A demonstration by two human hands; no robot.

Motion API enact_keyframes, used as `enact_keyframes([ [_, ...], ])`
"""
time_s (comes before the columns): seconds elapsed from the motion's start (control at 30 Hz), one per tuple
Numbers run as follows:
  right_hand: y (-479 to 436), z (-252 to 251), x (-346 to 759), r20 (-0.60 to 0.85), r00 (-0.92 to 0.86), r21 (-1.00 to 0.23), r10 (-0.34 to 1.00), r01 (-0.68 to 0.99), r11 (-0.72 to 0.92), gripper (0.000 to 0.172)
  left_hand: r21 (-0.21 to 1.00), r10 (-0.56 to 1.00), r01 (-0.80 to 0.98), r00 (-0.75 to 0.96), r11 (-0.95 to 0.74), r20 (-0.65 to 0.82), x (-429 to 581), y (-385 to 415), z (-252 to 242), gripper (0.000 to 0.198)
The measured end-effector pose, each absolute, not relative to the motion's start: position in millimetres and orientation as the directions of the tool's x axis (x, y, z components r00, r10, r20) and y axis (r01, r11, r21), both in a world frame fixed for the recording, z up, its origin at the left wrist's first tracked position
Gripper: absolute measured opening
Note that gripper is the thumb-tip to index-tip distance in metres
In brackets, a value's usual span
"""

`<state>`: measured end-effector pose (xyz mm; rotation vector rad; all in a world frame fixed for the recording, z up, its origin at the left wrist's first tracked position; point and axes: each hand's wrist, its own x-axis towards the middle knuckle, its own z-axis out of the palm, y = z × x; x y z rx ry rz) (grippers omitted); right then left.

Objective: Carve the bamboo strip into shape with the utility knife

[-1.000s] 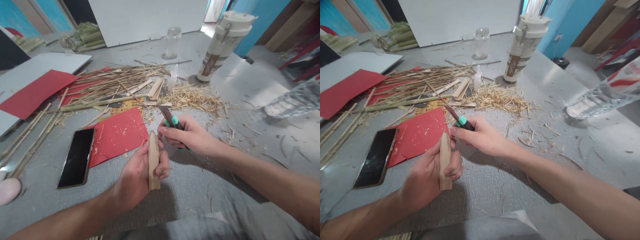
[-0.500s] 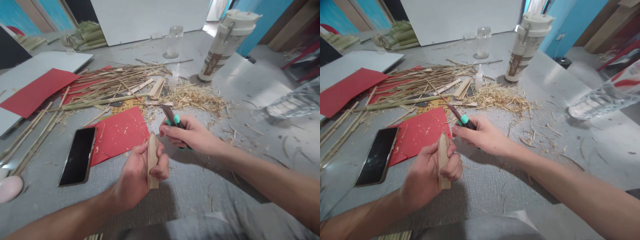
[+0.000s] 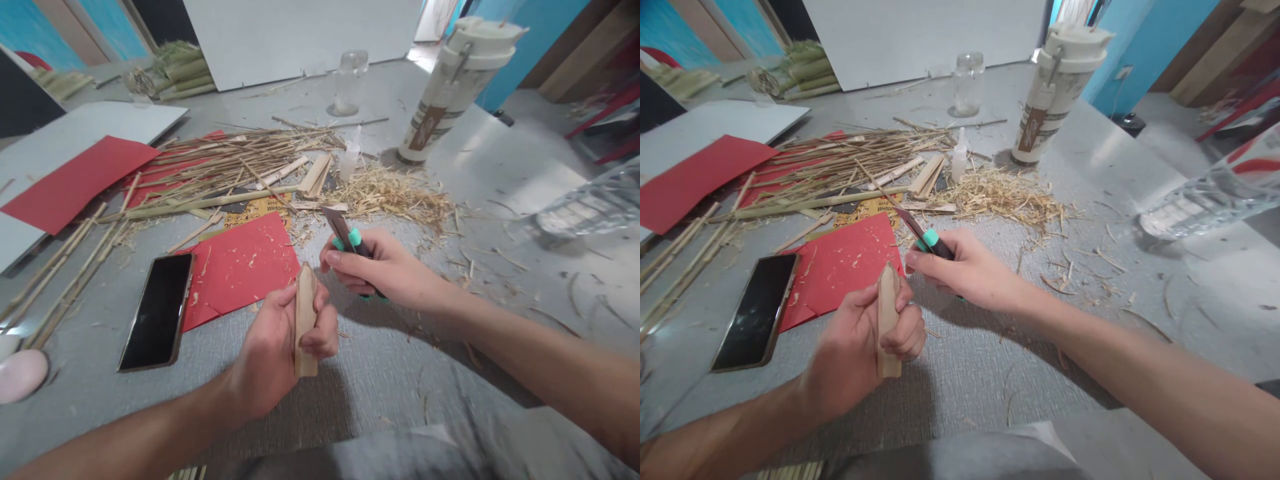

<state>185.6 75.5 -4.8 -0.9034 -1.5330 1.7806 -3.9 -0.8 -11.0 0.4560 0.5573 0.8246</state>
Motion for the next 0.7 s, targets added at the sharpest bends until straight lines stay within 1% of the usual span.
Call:
enact_keyframes([
  [0.43, 75.1, -4.0, 184.8, -0.103, -0.575, -0.99, 0.811, -0.021, -0.14, 0.046, 0.58, 0.785, -0.553, 0.551, 0.598, -0.284, -3.6, -1.2, -11.2, 0.035],
  [0.7, 75.0, -4.3, 185.1, -0.099, -0.58, -0.99, 0.809, -0.028, -0.141, 0.043, 0.579, 0.783, -0.551, 0.549, 0.601, -0.291, -4.9, -2.2, -9.9, 0.037],
])
